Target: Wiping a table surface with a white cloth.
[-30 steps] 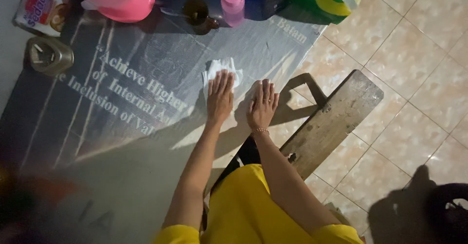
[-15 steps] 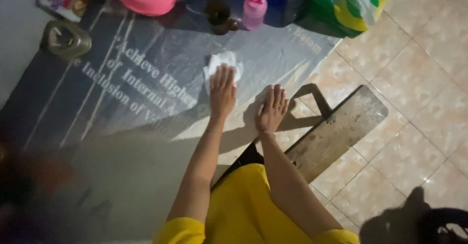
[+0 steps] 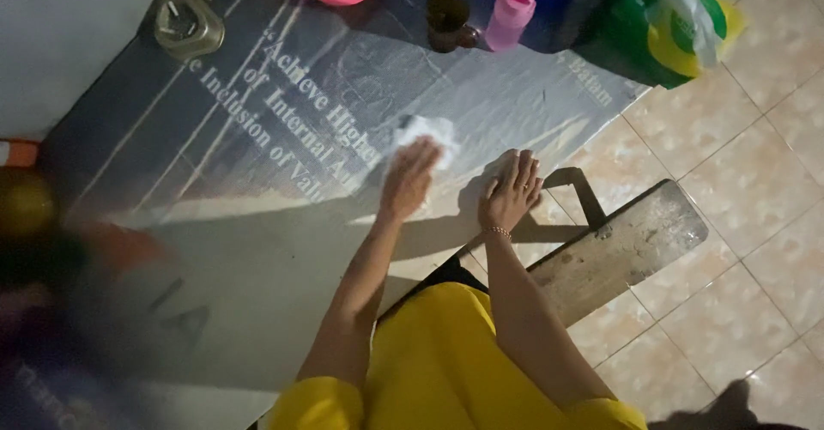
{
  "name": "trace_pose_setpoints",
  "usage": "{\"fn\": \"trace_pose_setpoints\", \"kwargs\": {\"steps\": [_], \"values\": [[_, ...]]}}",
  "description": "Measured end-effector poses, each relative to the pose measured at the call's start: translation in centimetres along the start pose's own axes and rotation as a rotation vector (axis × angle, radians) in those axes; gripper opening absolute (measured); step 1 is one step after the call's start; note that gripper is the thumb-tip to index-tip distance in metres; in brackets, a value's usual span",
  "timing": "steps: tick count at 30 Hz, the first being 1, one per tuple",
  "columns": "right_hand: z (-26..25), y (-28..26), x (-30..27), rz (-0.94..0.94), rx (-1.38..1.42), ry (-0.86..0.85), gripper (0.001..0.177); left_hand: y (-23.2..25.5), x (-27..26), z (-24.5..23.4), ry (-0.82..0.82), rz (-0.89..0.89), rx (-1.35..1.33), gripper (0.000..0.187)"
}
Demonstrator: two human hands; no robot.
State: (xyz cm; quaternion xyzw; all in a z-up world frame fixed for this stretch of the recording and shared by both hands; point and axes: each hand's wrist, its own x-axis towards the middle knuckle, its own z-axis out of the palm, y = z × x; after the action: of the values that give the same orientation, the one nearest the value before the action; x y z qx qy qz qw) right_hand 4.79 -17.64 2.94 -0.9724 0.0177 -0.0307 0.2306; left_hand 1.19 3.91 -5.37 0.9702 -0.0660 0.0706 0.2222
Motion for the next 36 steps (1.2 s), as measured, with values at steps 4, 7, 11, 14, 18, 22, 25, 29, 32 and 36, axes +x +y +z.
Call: {"fn": "trace_pose_setpoints", "kwargs": {"steps": [4,7,11,14,18,22,25,29,32,36], "values": [[0.7,0.6,0.0,-0.008,-0.013,-0.026,0.066,-2.3,-0.7,-4.8,0.047,-0.318,0.079,0.076],[1.0,0.6,-0.3,0.002,-0.021,0.014,0.064,-3.8,-2.0,-4.7,0.135,-0.470,0.070,0.079],[0.3,0.0,-0.2,-0.010,-0.034,0.002,0.067,-2.6,-2.3,-3.7,0.006,-0.474,0.125,0.077],[0.1,-0.1,-0.2,-0.022,-0.024,0.003,0.067,1.0,-3.1,-3.6,-0.087,-0.407,0.102,0.078],[0.0,-0.3,-0.1,-0.008,-0.015,0.006,0.065,5.2,-5.5,-0.8,0.088,-0.145,0.001,0.075],[0.8,0.5,-0.1,0.001,-0.019,0.014,0.063,8.1,-6.9,-1.7,0.054,-0.111,-0.087,0.070],[0.7,0.6,-0.2,-0.042,-0.033,0.016,0.066,7.1,-7.1,-1.6,0.066,-0.085,-0.103,0.068],[0.6,0.4,0.0,-0.021,-0.009,-0.003,0.067,2.4,-5.6,-1.0,-0.033,-0.193,0.025,0.074],[0.4,0.3,-0.1,-0.014,-0.013,-0.012,0.067,-1.0,-5.3,-1.6,-0.045,-0.340,0.112,0.080],[0.5,0.5,0.0,-0.027,-0.027,-0.024,0.069,-4.6,-5.6,-3.7,0.189,-0.398,0.211,0.085]]}}
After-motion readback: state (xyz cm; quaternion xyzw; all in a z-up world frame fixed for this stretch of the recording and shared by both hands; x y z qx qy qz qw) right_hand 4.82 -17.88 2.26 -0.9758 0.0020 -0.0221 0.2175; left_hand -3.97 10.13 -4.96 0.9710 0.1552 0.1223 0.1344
